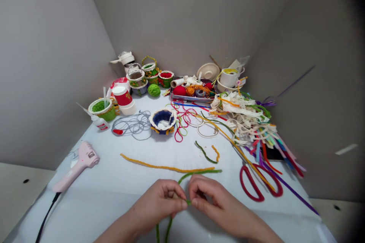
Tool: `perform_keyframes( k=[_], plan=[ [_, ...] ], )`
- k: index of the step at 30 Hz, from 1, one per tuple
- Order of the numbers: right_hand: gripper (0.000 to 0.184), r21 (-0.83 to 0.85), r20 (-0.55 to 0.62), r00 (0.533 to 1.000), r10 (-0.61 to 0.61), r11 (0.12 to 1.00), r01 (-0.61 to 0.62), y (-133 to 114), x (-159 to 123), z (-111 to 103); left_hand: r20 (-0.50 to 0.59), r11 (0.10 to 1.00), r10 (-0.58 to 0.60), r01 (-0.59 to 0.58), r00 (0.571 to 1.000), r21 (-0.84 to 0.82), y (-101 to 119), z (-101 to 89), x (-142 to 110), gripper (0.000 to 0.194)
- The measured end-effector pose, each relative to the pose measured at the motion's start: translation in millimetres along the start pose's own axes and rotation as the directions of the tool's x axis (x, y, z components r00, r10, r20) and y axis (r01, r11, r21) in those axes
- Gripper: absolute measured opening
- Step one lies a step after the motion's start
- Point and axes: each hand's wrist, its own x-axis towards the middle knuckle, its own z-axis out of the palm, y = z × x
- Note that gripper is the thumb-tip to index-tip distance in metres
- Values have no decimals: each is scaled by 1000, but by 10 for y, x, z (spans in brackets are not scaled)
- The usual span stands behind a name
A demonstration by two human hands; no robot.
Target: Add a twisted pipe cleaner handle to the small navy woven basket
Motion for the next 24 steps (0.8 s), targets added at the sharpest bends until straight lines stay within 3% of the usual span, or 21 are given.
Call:
perform_keyframes(
  k=[9, 13, 15, 17, 20, 24],
  plan=[
    [11, 108, 157, 984, -83, 992, 67, 4, 2, -47, 46, 998, -9, 7, 999, 60, -67, -8, -13, 18],
    [14, 197, 245, 968, -51, 980, 2, 51, 4, -43, 85, 997, -25, 19, 996, 72, -66, 14, -18, 21],
    [18, 291, 137, 990, 13, 955, -53, 90, 29, 2, 30, 1000, -8, 7, 1000, 30, -52, 26, -10, 24],
    [21, 364, -80, 993, 88, 930, -53, 131, 69, 66, -66, 997, 29, -33, 997, -68, -41, 37, 6, 26],
    [19, 319, -365, 925, 107, 948, 16, 184, 124, 159, -188, 960, 82, -128, 979, -249, -37, 59, 37, 27],
    [13, 145, -506, 862, -28, 983, 116, 228, 146, 237, -187, 915, 92, -157, 978, -370, -50, 88, 62, 24]
  ],
)
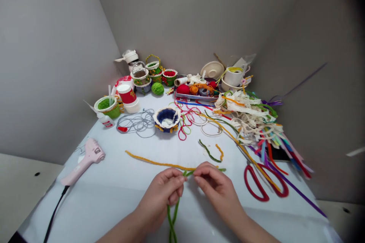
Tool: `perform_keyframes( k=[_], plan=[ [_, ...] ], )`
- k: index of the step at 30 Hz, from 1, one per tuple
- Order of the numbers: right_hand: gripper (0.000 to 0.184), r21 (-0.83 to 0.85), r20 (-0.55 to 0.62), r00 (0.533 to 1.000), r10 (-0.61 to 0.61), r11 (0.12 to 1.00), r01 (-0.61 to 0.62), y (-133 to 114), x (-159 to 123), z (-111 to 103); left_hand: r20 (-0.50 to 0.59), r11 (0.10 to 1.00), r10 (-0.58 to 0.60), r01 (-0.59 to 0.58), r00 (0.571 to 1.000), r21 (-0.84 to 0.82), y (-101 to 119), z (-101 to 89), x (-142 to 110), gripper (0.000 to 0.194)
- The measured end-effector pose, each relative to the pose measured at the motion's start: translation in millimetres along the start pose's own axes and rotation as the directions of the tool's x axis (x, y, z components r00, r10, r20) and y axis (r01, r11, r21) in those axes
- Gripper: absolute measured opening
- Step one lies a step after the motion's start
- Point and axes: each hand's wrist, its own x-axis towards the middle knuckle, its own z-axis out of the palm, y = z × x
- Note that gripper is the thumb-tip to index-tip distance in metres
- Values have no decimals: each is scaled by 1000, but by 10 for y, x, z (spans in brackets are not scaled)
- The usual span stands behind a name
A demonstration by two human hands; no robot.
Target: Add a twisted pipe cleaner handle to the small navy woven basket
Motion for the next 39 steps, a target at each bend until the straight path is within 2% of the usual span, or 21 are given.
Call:
perform_keyframes(
  k=[6, 13, 25, 33, 36, 39],
  plan=[
    [10, -96, -32, 987, -156, 984, 152, 0, -36, 49, 61, 999, -30, 29, 998, 19, -53, 13, -27, 25],
    [14, -149, -2, 974, -227, 963, 224, 8, -52, 71, 92, 994, -43, 34, 995, 102, -97, 28, -27, 22],
    [7, -166, 215, 964, -159, 966, 196, -94, 2, -16, 118, 944, -185, 142, 976, 298, -25, -14, -29, 15],
    [17, -264, 302, 953, -1, 961, 85, -111, -45, -12, 104, 859, -233, 154, 967, 489, -6, -47, -25, 14],
    [17, -329, 334, 943, 6, 938, 111, -141, -37, -56, 117, 858, -223, 138, 968, 494, 23, -63, -16, 19],
    [14, -418, 383, 923, -42, 883, 214, -147, -40, -82, 140, 862, -186, 93, 973, 498, 20, -101, 0, 28]
  ],
)
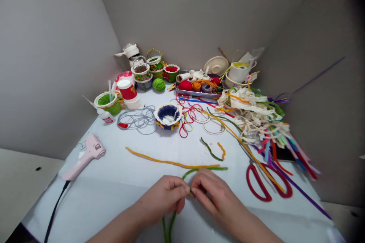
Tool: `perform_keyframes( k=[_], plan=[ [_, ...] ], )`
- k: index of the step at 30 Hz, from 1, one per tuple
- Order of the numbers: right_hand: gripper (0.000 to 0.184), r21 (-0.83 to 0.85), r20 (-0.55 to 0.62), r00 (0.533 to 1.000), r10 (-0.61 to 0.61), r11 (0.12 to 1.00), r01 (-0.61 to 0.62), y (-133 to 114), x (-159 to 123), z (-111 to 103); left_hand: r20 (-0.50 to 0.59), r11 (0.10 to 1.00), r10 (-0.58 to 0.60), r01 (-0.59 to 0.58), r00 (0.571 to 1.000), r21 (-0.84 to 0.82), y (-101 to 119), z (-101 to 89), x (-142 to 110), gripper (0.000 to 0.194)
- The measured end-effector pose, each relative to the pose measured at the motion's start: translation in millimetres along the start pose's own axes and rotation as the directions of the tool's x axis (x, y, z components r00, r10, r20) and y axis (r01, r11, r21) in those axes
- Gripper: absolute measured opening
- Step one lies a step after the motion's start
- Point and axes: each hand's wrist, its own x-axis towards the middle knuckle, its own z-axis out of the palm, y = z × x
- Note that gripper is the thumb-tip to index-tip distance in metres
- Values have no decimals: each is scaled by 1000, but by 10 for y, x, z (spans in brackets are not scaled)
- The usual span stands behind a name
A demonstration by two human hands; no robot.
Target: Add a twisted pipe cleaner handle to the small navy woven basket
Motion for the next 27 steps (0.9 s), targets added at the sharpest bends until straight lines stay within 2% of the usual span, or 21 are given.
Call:
perform_keyframes(
  k=[4, 6, 11, 16, 20, 23, 27],
  plan=[
    [13, -199, 32, 989, -147, 968, 151, 42, -29, 51, -2, 999, 8, -8, 1000, 39, -91, -39, 35, 33],
    [14, -240, 39, 982, -183, 953, 187, 63, -36, 73, -6, 999, -8, 8, 1000, 40, -123, -44, 50, 33],
    [13, -67, 12, 986, -164, 984, 165, 54, -21, 30, -14, 995, -49, 47, 999, -83, -84, -16, 48, 28],
    [9, 110, 4, 1000, 2, 994, -3, 21, -4, 11, -76, 996, -54, 48, 996, -74, -24, 20, 44, 18],
    [7, 176, -5, 995, 103, 979, -100, 33, 2, 40, -120, 998, -15, 7, 993, -67, -12, 42, 50, 13],
    [12, 164, -7, 998, 68, 984, -66, 32, 2, 36, -124, 995, -24, 11, 992, -103, 8, 45, 48, 10],
    [13, 87, 11, 999, -47, 995, 46, -1, -2, 6, -91, 981, -55, 37, 994, -191, 19, 25, 49, 10]
  ],
)
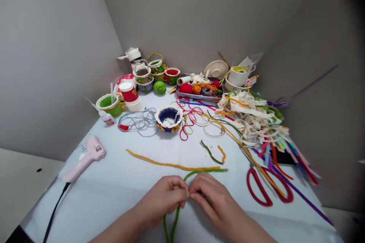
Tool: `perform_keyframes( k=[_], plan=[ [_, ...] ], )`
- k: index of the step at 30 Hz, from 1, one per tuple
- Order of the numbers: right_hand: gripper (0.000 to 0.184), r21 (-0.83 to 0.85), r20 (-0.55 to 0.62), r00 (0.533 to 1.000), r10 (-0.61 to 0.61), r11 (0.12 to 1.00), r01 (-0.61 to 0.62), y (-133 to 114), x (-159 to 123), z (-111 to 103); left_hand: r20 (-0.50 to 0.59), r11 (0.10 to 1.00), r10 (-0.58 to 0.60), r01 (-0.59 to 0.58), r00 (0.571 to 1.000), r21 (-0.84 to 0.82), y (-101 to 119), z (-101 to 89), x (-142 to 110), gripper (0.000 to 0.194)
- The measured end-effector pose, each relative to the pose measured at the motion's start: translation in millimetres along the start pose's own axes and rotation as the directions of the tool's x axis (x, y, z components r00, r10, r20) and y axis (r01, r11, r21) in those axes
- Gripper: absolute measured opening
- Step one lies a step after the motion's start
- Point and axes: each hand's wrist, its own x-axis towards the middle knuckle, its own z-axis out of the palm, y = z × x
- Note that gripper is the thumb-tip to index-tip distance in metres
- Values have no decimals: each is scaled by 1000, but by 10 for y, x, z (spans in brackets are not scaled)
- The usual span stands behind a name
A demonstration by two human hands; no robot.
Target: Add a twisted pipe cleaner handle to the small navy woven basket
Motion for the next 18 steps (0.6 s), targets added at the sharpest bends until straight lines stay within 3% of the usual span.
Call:
perform_keyframes(
  k=[7, 18],
  plan=[
    [12, -83, 13, 990, -140, 987, 141, -60, 12, -15, 57, 993, -81, 86, 995, -83, -7, -34, -21, 14],
    [10, -96, 10, 981, -194, 976, 194, -70, 5, -9, 80, 984, -126, 135, 989, -114, 8, -50, -31, 15]
  ],
)
